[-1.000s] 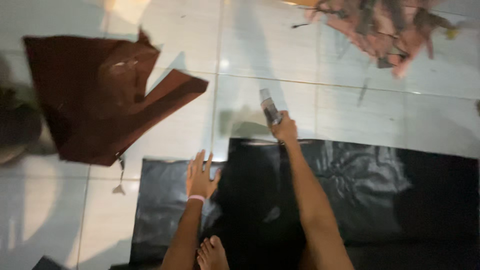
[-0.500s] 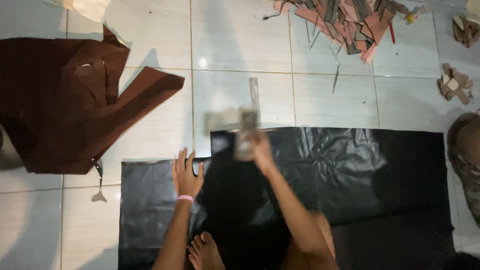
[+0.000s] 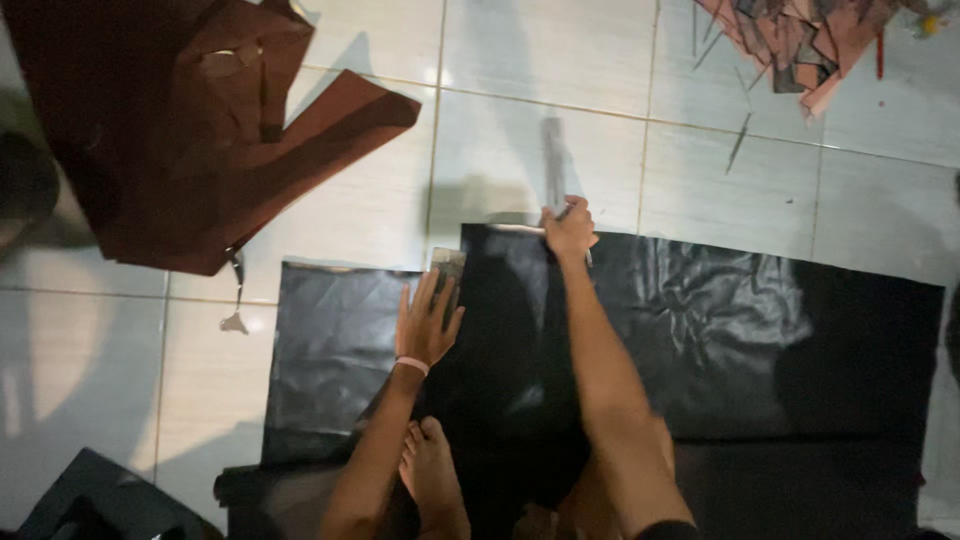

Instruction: The person lays out a large black sheet of material on a tiled floor, then uses a ruler and a cutting tool to mark and cut straight lines into the material. The person repeatedly repositions the ruler and cuts along its edge.

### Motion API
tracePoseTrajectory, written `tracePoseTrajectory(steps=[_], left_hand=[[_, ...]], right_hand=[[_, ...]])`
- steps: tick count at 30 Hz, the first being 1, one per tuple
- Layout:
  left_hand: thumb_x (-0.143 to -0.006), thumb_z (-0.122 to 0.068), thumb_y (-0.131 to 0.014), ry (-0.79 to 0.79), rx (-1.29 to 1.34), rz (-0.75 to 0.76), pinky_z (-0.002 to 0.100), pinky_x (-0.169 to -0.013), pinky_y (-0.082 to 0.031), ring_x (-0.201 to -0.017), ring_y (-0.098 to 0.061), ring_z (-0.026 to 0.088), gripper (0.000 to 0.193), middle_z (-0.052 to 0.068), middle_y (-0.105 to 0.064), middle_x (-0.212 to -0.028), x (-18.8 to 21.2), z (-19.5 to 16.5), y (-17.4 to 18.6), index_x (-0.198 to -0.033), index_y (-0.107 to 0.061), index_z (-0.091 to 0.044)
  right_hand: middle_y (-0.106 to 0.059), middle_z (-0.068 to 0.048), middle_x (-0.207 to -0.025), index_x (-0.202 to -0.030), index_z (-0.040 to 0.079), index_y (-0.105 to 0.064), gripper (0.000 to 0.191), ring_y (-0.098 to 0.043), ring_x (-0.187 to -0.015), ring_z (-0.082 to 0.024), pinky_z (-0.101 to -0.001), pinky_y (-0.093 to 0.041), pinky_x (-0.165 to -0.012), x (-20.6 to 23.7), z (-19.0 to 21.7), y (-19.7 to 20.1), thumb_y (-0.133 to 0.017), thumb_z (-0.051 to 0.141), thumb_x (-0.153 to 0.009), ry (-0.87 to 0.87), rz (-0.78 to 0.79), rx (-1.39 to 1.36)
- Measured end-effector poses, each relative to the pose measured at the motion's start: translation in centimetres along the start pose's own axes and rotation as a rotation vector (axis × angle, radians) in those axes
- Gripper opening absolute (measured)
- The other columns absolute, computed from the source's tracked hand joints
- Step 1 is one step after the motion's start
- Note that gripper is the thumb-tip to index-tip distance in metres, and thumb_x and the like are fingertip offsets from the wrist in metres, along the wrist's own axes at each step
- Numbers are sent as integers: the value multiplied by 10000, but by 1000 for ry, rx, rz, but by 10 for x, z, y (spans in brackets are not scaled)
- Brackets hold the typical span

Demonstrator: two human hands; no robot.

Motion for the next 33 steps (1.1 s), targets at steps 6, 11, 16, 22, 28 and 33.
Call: tracePoseTrajectory(steps=[6, 11, 16, 22, 28, 33], left_hand=[[-937, -333, -674, 99, 40, -30, 575, -1212, -260, -1455, -422, 344, 544, 153, -445, -1576, 29, 1, 8, -1429, -579, -122], [-961, -300, -677, 121, 138, 16, 567, -1200, -264, -1486, -370, 385, 569, 194, -377, -1622, 66, 5, 17, -1472, -536, -93], [-944, -249, -712, 182, 284, -9, 561, -1192, -259, -1504, -279, 432, 697, 249, -303, -1638, 95, 13, 32, -1548, -421, -63], [-899, -194, -767, 219, 244, 8, 522, -1186, -326, -1457, -388, 409, 733, 202, -406, -1575, 92, 5, 52, -1531, -421, -57], [-677, -9, -853, 621, 404, -96, 500, -1057, -379, -1193, -458, 400, 1008, 268, -478, -1282, 42, -1, 50, -1531, -319, 40], [-821, -37, -779, 711, 970, -57, 358, -796, -546, -928, -650, 225, 590, 178, -691, -1137, 7, -3, 44, -1371, -571, 18]], right_hand=[[-690, -200, -974, -1007, 30, -633, 356, -647, -981, -431, -576, -467, -806, 47, -21, -1, -572, 379, -1043, 331, -153, 8], [-672, -178, -884, -995, 45, -658, 316, -653, -853, -365, -481, -538, -761, 173, -59, -25, -591, 347, -1057, 57, 338, -354], [-704, -143, -1034, -1215, 74, -674, 426, -646, -988, -349, -459, -491, -866, 243, -83, -31, -747, 354, -902, 338, 258, -137], [-524, -166, -1310, -1491, 193, -478, 854, -507, -1194, -395, -574, -387, -934, 232, -80, -25, -853, 463, -773, 350, 308, 57], [-462, -138, -1352, -1516, 319, -448, 899, -437, -1236, -386, -606, -358, -967, 252, -47, -19, -874, 473, -739, 390, 432, 150], [-457, -181, -1370, -1570, 172, -339, 1025, -449, -1214, -410, -592, -377, -959, 264, -25, -24, -873, 407, -728, 473, 442, 80]])
Point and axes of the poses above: each hand's wrist, its own x-axis away from the middle knuckle, its own y-axis out of the back of the hand, z = x × y, the point moved 1 cm from there along -x, towards the middle knuckle
